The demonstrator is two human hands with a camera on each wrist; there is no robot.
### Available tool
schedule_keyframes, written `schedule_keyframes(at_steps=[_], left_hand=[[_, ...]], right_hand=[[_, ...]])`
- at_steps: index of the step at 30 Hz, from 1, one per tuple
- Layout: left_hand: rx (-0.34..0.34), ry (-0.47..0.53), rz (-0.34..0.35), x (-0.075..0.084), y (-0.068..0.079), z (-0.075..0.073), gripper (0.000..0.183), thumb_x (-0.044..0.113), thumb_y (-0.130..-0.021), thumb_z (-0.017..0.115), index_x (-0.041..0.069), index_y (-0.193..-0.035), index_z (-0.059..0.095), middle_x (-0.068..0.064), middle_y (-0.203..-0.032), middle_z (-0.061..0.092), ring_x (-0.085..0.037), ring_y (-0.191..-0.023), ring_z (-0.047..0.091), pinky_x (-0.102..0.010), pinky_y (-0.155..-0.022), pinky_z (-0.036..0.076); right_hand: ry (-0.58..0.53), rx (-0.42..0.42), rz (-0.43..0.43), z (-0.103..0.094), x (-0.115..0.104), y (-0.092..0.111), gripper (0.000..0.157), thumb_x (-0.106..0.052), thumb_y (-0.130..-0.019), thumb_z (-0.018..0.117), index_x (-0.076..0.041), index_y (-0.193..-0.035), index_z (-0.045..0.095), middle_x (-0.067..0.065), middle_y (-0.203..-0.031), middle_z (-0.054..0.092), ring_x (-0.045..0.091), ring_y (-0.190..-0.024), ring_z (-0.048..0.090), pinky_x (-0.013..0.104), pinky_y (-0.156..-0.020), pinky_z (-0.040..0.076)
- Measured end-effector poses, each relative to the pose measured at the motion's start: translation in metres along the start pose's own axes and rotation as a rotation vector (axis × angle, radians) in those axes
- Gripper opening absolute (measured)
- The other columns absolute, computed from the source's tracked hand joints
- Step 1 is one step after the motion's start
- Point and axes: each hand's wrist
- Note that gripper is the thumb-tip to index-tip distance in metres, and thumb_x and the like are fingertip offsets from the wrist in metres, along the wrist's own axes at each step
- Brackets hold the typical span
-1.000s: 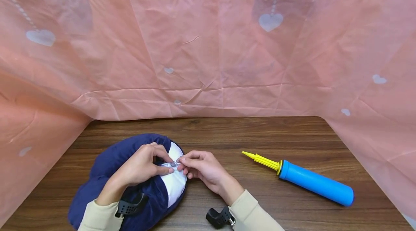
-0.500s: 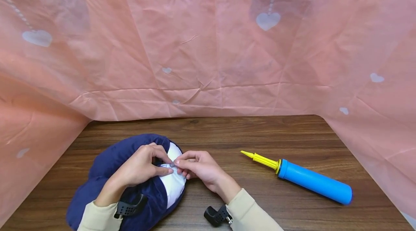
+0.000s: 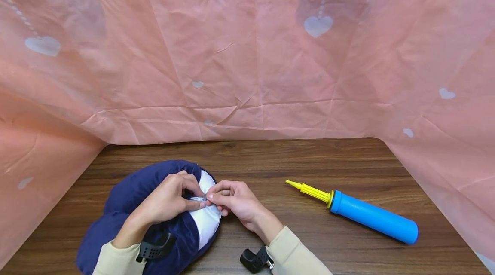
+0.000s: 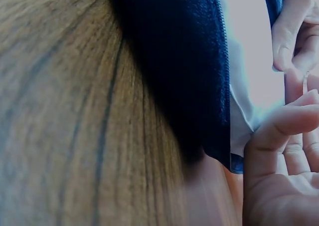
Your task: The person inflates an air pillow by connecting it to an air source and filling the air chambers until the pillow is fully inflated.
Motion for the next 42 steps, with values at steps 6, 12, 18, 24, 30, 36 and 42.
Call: schedule_keyframes(at_steps=[6,12,18,24,30,36,42], left_hand=[[-0.001,0.017,0.001,0.003,0.002,0.0,0.006,0.016,-0.083,0.093,0.018,-0.084,0.087,0.012,-0.084,0.075,-0.005,-0.082,0.052,-0.024,-0.075,0.043],[0.02,0.01,0.03,0.002,0.004,0.001,0.01,0.01,-0.081,0.092,0.017,-0.082,0.086,0.012,-0.083,0.076,-0.004,-0.082,0.052,-0.024,-0.076,0.044],[0.084,-0.01,0.118,-0.012,0.002,0.008,0.009,0.011,-0.079,0.093,0.016,-0.081,0.086,0.012,-0.08,0.074,-0.005,-0.08,0.052,-0.024,-0.072,0.044],[0.114,-0.039,0.127,-0.039,-0.004,0.02,0.008,0.025,-0.081,0.094,0.027,-0.083,0.087,0.018,-0.082,0.074,-0.005,-0.082,0.056,-0.026,-0.072,0.045],[0.071,-0.009,-0.006,-0.029,-0.005,0.015,0.009,0.03,-0.082,0.094,0.032,-0.087,0.087,0.021,-0.084,0.073,-0.005,-0.088,0.061,-0.028,-0.08,0.048],[0.053,0.057,-0.12,0.006,0.001,-0.004,0.005,0.023,-0.088,0.089,0.025,-0.093,0.087,0.014,-0.088,0.076,-0.009,-0.091,0.061,-0.029,-0.083,0.049],[0.055,0.075,-0.174,0.006,0.003,-0.009,0.006,0.02,-0.092,0.085,0.021,-0.098,0.087,0.01,-0.094,0.078,-0.009,-0.091,0.063,-0.026,-0.081,0.05]], right_hand=[[-0.015,-0.009,-0.062,0.003,0.002,0.0,0.005,-0.002,-0.1,0.068,-0.005,-0.103,0.07,-0.007,-0.082,0.077,0.002,-0.062,0.052,0.017,-0.057,0.041],[-0.002,0.054,-0.068,0.014,-0.001,0.001,0.003,0.004,-0.097,0.066,0.003,-0.098,0.068,-0.005,-0.078,0.074,0.003,-0.067,0.059,0.017,-0.058,0.04],[0.036,0.177,-0.066,0.026,-0.005,0.003,0.006,0.006,-0.092,0.067,0.007,-0.098,0.069,-0.005,-0.076,0.07,0.004,-0.07,0.064,0.018,-0.061,0.047],[-0.024,0.226,-0.029,0.024,-0.006,0.004,0.013,0.004,-0.092,0.072,0.012,-0.103,0.071,-0.003,-0.075,0.073,0.006,-0.067,0.063,0.02,-0.06,0.052],[-0.05,0.217,0.028,0.002,-0.007,0.003,0.014,-0.007,-0.097,0.073,0.003,-0.108,0.074,-0.004,-0.078,0.072,0.005,-0.064,0.058,0.019,-0.06,0.047],[0.083,0.364,0.065,-0.008,-0.004,-0.002,0.018,-0.011,-0.098,0.074,0.004,-0.108,0.075,-0.003,-0.077,0.071,0.008,-0.069,0.059,0.021,-0.062,0.047],[0.174,0.389,-0.01,-0.006,0.0,-0.02,0.023,-0.006,-0.097,0.074,0.004,-0.117,0.077,0.009,-0.105,0.08,0.009,-0.087,0.068,0.025,-0.075,0.057]])
Point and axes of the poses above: each hand's wrist, its own y-axis away from the middle knuckle, its own z-axis out of the palm, x = y × z
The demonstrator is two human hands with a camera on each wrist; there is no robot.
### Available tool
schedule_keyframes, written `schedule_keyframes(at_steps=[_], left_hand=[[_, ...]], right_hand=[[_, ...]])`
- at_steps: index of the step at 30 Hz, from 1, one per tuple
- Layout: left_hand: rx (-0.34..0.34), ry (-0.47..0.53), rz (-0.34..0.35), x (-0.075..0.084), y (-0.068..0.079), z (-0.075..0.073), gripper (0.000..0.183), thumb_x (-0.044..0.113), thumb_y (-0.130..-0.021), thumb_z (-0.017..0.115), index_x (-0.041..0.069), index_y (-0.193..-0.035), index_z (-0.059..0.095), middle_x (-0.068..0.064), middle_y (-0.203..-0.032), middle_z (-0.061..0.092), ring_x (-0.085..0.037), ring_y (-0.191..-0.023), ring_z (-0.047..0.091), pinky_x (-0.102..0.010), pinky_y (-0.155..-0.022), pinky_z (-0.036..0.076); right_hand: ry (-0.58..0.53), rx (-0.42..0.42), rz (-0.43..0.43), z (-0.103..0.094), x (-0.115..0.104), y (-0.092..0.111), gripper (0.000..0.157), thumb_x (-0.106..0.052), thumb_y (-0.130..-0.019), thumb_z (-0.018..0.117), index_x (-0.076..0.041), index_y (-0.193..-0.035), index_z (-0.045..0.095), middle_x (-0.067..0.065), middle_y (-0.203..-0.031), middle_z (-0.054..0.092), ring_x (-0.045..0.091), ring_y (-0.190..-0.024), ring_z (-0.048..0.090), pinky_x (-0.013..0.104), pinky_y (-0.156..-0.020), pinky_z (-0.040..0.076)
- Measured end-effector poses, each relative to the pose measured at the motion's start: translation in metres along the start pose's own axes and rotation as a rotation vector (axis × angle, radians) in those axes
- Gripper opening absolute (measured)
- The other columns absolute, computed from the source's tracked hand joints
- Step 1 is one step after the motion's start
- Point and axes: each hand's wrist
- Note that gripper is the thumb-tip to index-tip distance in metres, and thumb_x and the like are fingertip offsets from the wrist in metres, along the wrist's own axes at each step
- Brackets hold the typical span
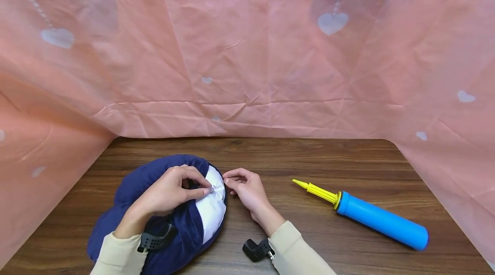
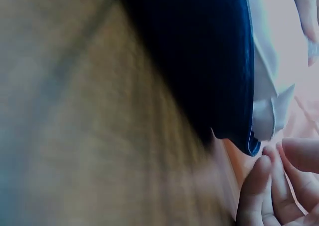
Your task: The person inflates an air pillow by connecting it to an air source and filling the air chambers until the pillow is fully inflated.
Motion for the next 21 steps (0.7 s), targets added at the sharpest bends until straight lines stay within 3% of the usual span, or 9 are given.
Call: schedule_keyframes(at_steps=[5,9,13,21], left_hand=[[0.062,0.052,-0.018,-0.005,0.002,-0.005,0.011,0.014,-0.097,0.08,0.016,-0.106,0.086,0.005,-0.095,0.076,-0.008,-0.085,0.065,-0.024,-0.075,0.052],[0.097,0.046,-0.035,-0.008,0.004,-0.011,0.014,0.014,-0.098,0.078,0.015,-0.111,0.085,0.004,-0.099,0.077,-0.009,-0.087,0.067,-0.024,-0.077,0.053],[0.114,0.026,-0.081,-0.006,0.002,-0.021,0.016,0.017,-0.099,0.078,0.015,-0.114,0.084,0.003,-0.104,0.078,-0.012,-0.093,0.069,-0.029,-0.083,0.054],[0.01,0.005,-0.163,-0.007,-0.021,-0.045,0.028,0.023,-0.101,0.074,0.007,-0.123,0.08,-0.009,-0.12,0.08,-0.027,-0.118,0.072,-0.046,-0.103,0.056]], right_hand=[[0.03,-0.085,-0.041,0.003,0.005,-0.021,0.031,-0.006,-0.104,0.067,0.004,-0.132,0.073,0.02,-0.132,0.075,0.011,-0.107,0.073,0.027,-0.093,0.06],[0.071,-0.187,-0.049,0.002,0.004,-0.041,0.035,-0.012,-0.108,0.062,0.002,-0.14,0.069,0.019,-0.143,0.07,0.018,-0.126,0.069,0.03,-0.105,0.056],[0.086,-0.292,-0.039,0.006,0.002,-0.057,0.037,-0.016,-0.111,0.057,-0.004,-0.145,0.067,0.014,-0.148,0.067,0.019,-0.136,0.062,0.028,-0.109,0.05],[0.086,-0.378,-0.034,0.015,-0.001,-0.07,0.04,-0.014,-0.112,0.051,-0.006,-0.149,0.064,0.012,-0.152,0.065,0.019,-0.138,0.06,0.031,-0.112,0.046]])
Point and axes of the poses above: each hand's wrist, its own y-axis away from the middle knuckle, its own z-axis out of the palm, x = y × z
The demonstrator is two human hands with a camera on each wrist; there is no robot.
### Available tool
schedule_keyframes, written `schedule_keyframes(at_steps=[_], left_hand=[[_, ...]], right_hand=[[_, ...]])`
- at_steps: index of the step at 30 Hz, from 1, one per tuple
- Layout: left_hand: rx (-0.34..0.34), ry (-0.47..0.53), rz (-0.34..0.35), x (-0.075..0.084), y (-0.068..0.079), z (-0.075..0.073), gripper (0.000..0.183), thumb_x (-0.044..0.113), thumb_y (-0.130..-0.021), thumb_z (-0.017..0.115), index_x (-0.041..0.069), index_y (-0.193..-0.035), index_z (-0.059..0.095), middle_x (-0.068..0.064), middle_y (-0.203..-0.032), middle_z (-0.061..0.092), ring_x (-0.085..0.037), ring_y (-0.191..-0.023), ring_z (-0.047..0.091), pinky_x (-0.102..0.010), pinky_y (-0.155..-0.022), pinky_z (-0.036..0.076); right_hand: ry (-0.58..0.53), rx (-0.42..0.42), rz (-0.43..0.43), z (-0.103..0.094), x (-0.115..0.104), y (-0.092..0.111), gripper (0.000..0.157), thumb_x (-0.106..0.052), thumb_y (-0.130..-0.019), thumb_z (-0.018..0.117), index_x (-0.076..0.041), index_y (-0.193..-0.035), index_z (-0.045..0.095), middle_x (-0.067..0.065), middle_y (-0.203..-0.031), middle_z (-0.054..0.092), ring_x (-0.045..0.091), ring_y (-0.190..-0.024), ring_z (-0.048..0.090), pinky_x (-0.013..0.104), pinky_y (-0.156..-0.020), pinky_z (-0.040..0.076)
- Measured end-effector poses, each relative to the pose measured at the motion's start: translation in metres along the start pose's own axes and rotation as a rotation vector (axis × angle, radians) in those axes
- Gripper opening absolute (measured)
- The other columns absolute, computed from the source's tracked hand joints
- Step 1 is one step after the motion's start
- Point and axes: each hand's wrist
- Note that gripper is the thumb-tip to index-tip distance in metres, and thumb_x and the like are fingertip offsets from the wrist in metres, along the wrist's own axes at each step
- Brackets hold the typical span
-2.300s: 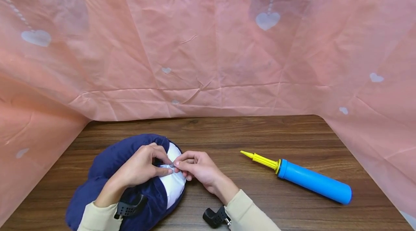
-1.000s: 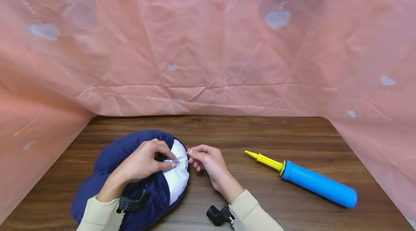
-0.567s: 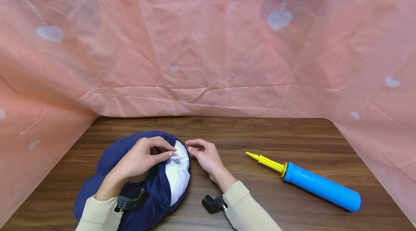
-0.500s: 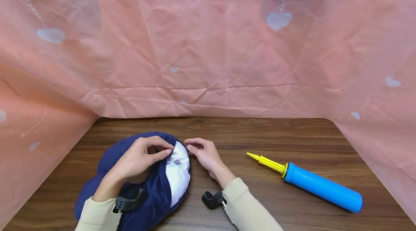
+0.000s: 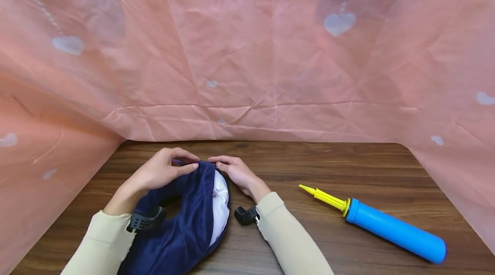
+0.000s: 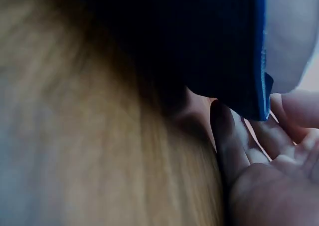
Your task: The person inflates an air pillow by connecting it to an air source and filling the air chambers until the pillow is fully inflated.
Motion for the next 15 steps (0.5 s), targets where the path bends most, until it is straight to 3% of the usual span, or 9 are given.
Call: schedule_keyframes(at_steps=[4,10,15], left_hand=[[-0.075,0.041,-0.063,-0.01,-0.021,-0.002,0.033,0.025,-0.103,0.071,0.004,-0.128,0.077,-0.012,-0.127,0.078,-0.027,-0.123,0.068,-0.042,-0.106,0.052],[-0.172,0.103,-0.193,-0.027,-0.045,-0.001,0.039,0.026,-0.105,0.069,-0.001,-0.133,0.074,-0.016,-0.135,0.073,-0.026,-0.123,0.064,-0.038,-0.103,0.048],[-0.23,0.064,-0.25,-0.032,-0.059,0.002,0.044,0.03,-0.106,0.066,-0.001,-0.136,0.072,-0.016,-0.14,0.071,-0.024,-0.123,0.062,-0.036,-0.102,0.048]], right_hand=[[0.065,0.028,0.0,0.002,0.001,-0.004,0.036,-0.014,-0.111,0.053,-0.008,-0.143,0.07,0.011,-0.145,0.07,0.019,-0.133,0.062,0.031,-0.11,0.047],[0.127,0.149,0.029,0.008,0.004,-0.008,0.026,-0.016,-0.104,0.067,-0.008,-0.126,0.079,0.008,-0.125,0.078,0.012,-0.109,0.066,0.025,-0.093,0.051],[0.147,0.218,0.027,0.01,0.004,-0.009,0.022,-0.014,-0.098,0.074,-0.006,-0.117,0.081,0.006,-0.11,0.081,0.008,-0.096,0.067,0.024,-0.086,0.052]])
Point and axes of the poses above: each hand's wrist, its own y-axis away from the middle knuckle, its own z-axis out of the palm, x = y × z
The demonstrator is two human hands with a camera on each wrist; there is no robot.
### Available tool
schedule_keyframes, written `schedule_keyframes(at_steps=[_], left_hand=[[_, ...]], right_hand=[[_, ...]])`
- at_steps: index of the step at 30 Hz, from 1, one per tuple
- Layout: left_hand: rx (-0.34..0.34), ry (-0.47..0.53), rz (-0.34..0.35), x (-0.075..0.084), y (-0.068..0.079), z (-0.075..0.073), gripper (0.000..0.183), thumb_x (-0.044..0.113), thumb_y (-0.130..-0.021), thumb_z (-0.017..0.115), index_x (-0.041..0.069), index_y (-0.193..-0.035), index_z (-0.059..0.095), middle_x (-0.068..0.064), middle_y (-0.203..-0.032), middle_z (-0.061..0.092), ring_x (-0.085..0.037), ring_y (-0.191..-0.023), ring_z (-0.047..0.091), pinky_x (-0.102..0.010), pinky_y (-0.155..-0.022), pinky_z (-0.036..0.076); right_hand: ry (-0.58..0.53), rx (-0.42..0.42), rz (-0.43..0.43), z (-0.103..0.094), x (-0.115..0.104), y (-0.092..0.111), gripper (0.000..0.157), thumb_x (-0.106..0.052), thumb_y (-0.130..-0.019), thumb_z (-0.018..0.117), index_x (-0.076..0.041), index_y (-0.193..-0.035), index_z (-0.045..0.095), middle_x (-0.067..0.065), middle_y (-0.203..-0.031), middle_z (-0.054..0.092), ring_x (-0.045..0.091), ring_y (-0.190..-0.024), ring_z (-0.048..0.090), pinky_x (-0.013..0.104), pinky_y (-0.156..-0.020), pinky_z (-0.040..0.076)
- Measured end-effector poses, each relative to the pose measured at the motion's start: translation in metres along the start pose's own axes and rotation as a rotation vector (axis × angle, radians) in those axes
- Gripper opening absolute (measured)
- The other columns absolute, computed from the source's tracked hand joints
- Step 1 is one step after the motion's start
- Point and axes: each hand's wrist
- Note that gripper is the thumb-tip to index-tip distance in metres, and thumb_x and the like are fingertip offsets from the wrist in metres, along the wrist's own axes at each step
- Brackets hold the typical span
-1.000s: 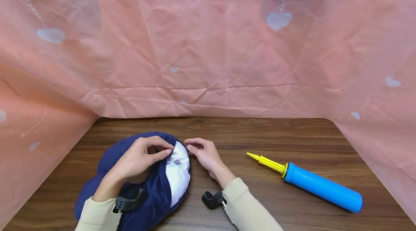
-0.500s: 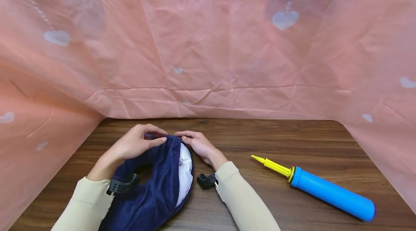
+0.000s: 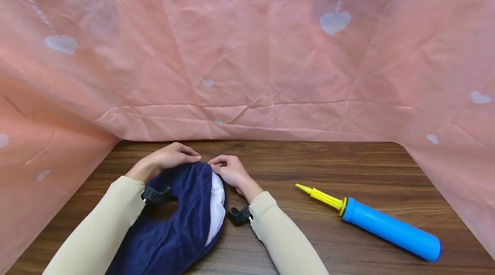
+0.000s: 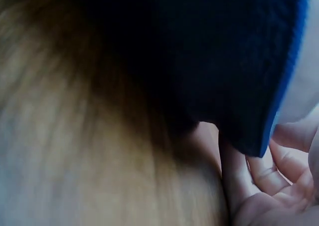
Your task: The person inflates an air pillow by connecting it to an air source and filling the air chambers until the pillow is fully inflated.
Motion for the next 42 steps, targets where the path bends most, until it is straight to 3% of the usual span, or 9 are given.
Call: schedule_keyframes(at_steps=[5,12,15,25,33,42], left_hand=[[-0.052,-0.052,-0.011,0.0,-0.01,0.001,0.044,0.032,-0.107,0.062,0.0,-0.135,0.073,-0.013,-0.135,0.073,-0.019,-0.113,0.064,-0.032,-0.096,0.05],[-0.104,-0.038,-0.028,-0.004,-0.016,0.001,0.033,0.026,-0.101,0.07,0.002,-0.119,0.082,-0.006,-0.117,0.079,-0.014,-0.099,0.064,-0.027,-0.085,0.051],[-0.106,-0.059,-0.04,-0.002,-0.017,0.002,0.03,0.024,-0.098,0.072,0.004,-0.117,0.083,-0.004,-0.115,0.078,-0.014,-0.1,0.063,-0.027,-0.087,0.05],[-0.049,-0.095,0.014,-0.001,-0.017,0.007,0.02,0.014,-0.095,0.072,0.003,-0.104,0.086,-0.006,-0.107,0.083,-0.013,-0.102,0.067,-0.026,-0.091,0.052],[0.017,-0.084,0.034,-0.002,-0.017,0.015,0.019,0.012,-0.092,0.074,0.002,-0.102,0.086,-0.005,-0.103,0.082,-0.012,-0.097,0.064,-0.024,-0.086,0.049],[0.021,-0.089,0.051,-0.001,-0.017,0.019,0.019,0.013,-0.093,0.076,0.003,-0.104,0.086,-0.006,-0.106,0.083,-0.011,-0.097,0.065,-0.023,-0.086,0.049]], right_hand=[[0.054,0.034,-0.021,0.003,0.001,-0.002,0.018,-0.012,-0.096,0.075,-0.003,-0.111,0.081,0.003,-0.095,0.079,0.006,-0.086,0.064,0.023,-0.081,0.051],[0.137,0.052,-0.036,0.005,0.002,0.0,0.015,-0.015,-0.099,0.073,-0.004,-0.107,0.08,0.006,-0.1,0.077,0.007,-0.086,0.063,0.023,-0.081,0.05],[0.139,0.056,-0.042,0.005,0.002,0.002,0.014,-0.014,-0.099,0.072,-0.003,-0.106,0.08,0.005,-0.099,0.076,0.007,-0.084,0.063,0.023,-0.08,0.05],[0.149,0.051,-0.041,0.002,0.001,0.005,0.012,-0.012,-0.101,0.072,-0.003,-0.105,0.078,0.005,-0.097,0.076,0.007,-0.083,0.065,0.023,-0.078,0.051],[0.261,0.072,-0.065,-0.006,0.001,0.014,0.011,-0.013,-0.103,0.069,-0.006,-0.106,0.077,0.006,-0.099,0.076,0.011,-0.087,0.065,0.026,-0.081,0.051],[0.324,0.087,-0.065,-0.016,0.002,0.03,0.01,-0.018,-0.104,0.069,-0.011,-0.103,0.077,0.002,-0.097,0.076,0.011,-0.089,0.064,0.03,-0.083,0.051]])
Point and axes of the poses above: each hand's wrist, its own y-axis away from the middle knuckle, its own z-axis out of the palm, x = y × z
